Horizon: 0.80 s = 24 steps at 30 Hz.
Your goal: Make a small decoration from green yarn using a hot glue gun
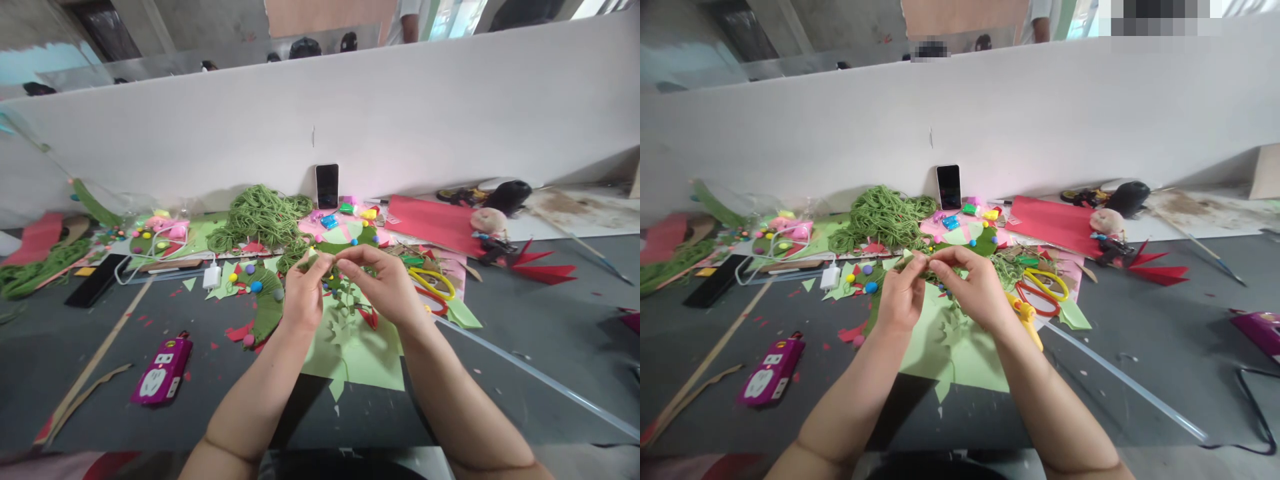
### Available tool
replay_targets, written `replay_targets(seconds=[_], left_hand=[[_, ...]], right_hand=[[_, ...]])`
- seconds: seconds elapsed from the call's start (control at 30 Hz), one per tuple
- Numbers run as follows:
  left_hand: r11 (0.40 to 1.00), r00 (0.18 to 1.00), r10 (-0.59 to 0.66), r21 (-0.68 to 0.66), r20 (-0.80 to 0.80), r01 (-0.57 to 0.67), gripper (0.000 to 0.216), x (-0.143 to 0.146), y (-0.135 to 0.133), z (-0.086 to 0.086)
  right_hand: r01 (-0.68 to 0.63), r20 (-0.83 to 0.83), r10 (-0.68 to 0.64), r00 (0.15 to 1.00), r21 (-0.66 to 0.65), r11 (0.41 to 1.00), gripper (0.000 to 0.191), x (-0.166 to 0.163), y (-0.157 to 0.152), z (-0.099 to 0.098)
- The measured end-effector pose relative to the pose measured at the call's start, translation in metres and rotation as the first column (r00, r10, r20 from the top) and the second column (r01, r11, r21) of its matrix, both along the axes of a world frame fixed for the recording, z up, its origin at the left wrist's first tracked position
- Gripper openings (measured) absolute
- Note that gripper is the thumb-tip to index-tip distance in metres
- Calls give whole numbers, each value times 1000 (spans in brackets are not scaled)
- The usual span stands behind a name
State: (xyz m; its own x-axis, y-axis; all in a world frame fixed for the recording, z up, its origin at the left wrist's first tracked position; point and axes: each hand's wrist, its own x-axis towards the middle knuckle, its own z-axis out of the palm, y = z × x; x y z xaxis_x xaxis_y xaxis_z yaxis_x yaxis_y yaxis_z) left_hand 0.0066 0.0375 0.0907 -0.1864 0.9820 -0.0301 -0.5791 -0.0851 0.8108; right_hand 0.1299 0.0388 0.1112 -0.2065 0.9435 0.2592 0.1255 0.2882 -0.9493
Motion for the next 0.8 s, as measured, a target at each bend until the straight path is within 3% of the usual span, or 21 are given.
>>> replay_targets(seconds=[0.17, 0.27, 0.57, 0.8], left_hand=[[994, 993, -66, 81, -101, 75, 18, 0, -2, -4], [989, 986, -55, 125, -160, 76, 19, 0, -4, -4], [983, 968, 17, 181, -250, 29, 17, 1, -3, -5], [996, 995, -11, 87, -103, 20, 12, -4, -1, 0]], right_hand=[[-66, -221, 41, 974, -105, 992, 15, -3, 1, -2], [-76, -269, 44, 962, -109, 991, 16, -4, 2, -4], [71, -47, -69, 996, 38, 997, 17, -2, 0, -6], [-115, -121, 103, 987, -99, 988, 23, 0, 4, -7]])
